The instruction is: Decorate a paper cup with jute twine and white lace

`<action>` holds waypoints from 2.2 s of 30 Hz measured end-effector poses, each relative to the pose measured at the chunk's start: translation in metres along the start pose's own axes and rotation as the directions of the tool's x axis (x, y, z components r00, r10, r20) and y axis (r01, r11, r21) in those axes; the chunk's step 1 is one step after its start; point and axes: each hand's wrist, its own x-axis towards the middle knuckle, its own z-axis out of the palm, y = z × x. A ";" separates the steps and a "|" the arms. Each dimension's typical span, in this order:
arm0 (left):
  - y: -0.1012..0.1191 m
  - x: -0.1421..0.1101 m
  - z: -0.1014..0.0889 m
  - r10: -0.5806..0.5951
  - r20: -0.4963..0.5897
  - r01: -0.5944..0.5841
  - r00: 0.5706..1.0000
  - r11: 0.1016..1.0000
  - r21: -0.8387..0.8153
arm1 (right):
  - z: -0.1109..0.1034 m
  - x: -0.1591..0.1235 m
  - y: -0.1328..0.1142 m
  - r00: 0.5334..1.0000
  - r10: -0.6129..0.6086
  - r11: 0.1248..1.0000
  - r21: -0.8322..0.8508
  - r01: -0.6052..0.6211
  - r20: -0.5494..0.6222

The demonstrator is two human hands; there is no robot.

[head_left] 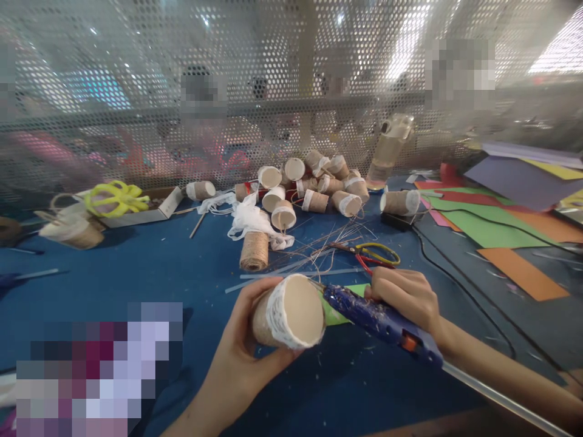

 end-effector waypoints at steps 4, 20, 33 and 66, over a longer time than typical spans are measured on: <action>0.000 0.000 0.000 0.012 0.000 -0.012 1.000 1.000 0.003 | 0.001 0.000 0.000 1.000 -0.001 1.000 0.006 0.001 -0.008; -0.001 0.000 -0.002 0.022 -0.022 -0.021 1.000 1.000 0.023 | 0.002 0.000 0.000 0.999 0.022 0.999 0.033 -0.021 -0.036; -0.001 -0.001 -0.001 0.016 -0.019 -0.016 1.000 1.000 -0.002 | 0.002 0.001 0.000 0.999 0.012 0.999 0.050 -0.010 -0.050; -0.001 0.000 0.000 -0.019 0.004 0.020 1.000 0.999 -0.051 | 0.002 -0.002 0.003 0.999 -0.009 0.999 0.033 0.008 0.033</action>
